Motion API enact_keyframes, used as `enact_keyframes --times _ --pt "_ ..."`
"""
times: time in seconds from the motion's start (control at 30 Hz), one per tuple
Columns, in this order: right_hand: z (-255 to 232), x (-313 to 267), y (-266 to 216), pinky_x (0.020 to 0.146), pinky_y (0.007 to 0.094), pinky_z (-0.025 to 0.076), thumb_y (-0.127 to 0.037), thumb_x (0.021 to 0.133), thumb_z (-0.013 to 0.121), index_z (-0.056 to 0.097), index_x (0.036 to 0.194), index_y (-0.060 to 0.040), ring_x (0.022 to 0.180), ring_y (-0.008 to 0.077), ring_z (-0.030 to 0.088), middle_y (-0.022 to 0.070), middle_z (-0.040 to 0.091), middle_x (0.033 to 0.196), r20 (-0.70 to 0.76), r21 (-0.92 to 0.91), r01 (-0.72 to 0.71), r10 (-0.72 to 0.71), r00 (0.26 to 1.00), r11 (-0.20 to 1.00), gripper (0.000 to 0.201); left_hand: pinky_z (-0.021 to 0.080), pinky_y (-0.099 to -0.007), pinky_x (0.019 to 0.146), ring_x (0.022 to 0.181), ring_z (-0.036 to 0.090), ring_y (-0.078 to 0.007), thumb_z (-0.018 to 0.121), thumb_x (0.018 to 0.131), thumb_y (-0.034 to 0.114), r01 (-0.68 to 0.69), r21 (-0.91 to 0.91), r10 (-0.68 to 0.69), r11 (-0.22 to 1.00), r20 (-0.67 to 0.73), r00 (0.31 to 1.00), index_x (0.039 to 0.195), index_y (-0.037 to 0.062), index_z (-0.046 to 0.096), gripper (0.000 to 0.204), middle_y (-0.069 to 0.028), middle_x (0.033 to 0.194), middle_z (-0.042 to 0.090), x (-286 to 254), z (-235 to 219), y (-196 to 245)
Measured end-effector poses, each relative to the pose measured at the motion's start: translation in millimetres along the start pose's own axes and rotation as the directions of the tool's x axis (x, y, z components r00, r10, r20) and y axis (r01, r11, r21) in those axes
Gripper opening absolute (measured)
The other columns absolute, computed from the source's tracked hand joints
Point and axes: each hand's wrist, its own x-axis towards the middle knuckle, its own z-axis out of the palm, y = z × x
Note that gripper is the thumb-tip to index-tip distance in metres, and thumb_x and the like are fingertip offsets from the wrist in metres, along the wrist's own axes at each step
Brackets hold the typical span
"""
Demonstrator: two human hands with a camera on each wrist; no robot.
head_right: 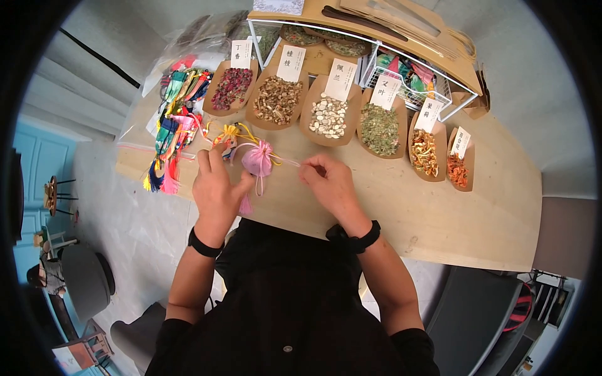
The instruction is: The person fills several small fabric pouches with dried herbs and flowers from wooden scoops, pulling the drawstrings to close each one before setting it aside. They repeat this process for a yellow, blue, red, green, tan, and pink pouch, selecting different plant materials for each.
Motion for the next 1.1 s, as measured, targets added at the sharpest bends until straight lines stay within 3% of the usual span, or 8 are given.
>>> enact_keyframes --times 0.1,0.13,0.2,0.3,0.5,0.73,1.1 --pt "1 -7 -5 0.075 0.0259 0.056 -0.009 0.1 0.067 0.071 0.109 0.0027 0.082 0.0095 0.067 0.0048 0.072 0.09 -0.02 -0.037 0.015 -0.016 1.0 0.999 0.016 0.057 -0.0472 0.071 0.087 0.067 -0.0376 0.083 0.074 0.025 -0.125 0.034 0.123 0.992 0.043 0.991 0.123 0.0058 0.06 0.057 -0.0146 0.107 0.056 -4 6 3" --pt "1 -10 -6 0.076 0.0258 0.056 -0.009 0.1 0.067 0.071 0.111 0.0027 0.082 0.0095 0.067 0.0046 0.072 0.09 -0.039 -0.071 0.037 -0.04 0.998 0.997 0.016 0.057 -0.0455 0.069 0.087 0.067 -0.0362 0.085 0.073 0.029 -0.167 0.114 0.153 0.979 0.121 0.981 0.123 0.007 0.059 0.06 -0.0145 0.107 0.056 -6 11 1" --pt "1 -14 -8 0.077 0.0256 0.055 -0.009 0.1 0.068 0.071 0.113 0.0027 0.083 0.0094 0.067 0.0042 0.072 0.089 -0.074 -0.142 0.081 -0.092 0.993 0.987 0.018 0.058 -0.0456 0.07 0.086 0.067 -0.0362 0.085 0.073 0.031 -0.15 0.091 0.137 0.985 0.134 0.982 0.117 0.0065 0.059 0.057 -0.0153 0.105 0.056 -4 22 1" --pt "-2 -19 0 0.075 0.0294 0.056 -0.014 0.096 0.071 0.074 0.109 0.0022 0.081 0.0119 0.069 0.0077 0.075 0.092 -0.108 -0.073 0.06 -0.068 0.992 0.996 0.021 0.058 -0.0457 0.069 0.081 0.068 -0.0367 0.085 0.073 0.033 -0.142 0.067 0.129 0.988 0.165 0.978 0.112 0.0063 0.058 0.054 -0.017 0.104 0.058 1 35 -3" --pt "-17 -32 10 0.077 0.0267 0.056 -0.011 0.1 0.069 0.073 0.111 0.0017 0.083 0.011 0.069 0.0051 0.075 0.093 -0.026 0.12 -0.036 0.04 0.999 0.992 0.018 0.059 -0.0455 0.069 0.084 0.07 -0.036 0.086 0.072 0.034 -0.093 0.102 0.073 0.99 0.181 0.981 0.113 0.0062 0.059 0.057 -0.0159 0.104 0.062 2 48 -1" --pt "-22 -30 18 0.076 0.0278 0.059 -0.007 0.102 0.065 0.073 0.111 0.0004 0.084 0.0122 0.07 0.0058 0.075 0.095 -0.023 0.28 -0.021 0.028 0.999 0.96 0.014 0.058 -0.0436 0.065 0.083 0.069 -0.0348 0.084 0.073 0.035 -0.121 0.162 0.099 0.979 0.139 0.985 0.1 0.0048 0.054 0.05 -0.0154 0.096 0.059 3 51 24" --pt "-25 -31 17 0.073 0.0278 0.059 -0.004 0.101 0.065 0.072 0.11 0.0022 0.082 0.0133 0.07 0.007 0.074 0.095 -0.025 0.275 -0.007 0.015 1.0 0.961 0.013 0.059 -0.047 0.066 0.08 0.07 -0.0386 0.085 0.071 0.044 -0.06 0.155 0.037 0.986 0.151 0.988 0.11 0.0039 0.056 0.062 -0.0176 0.102 0.062 3 55 14"
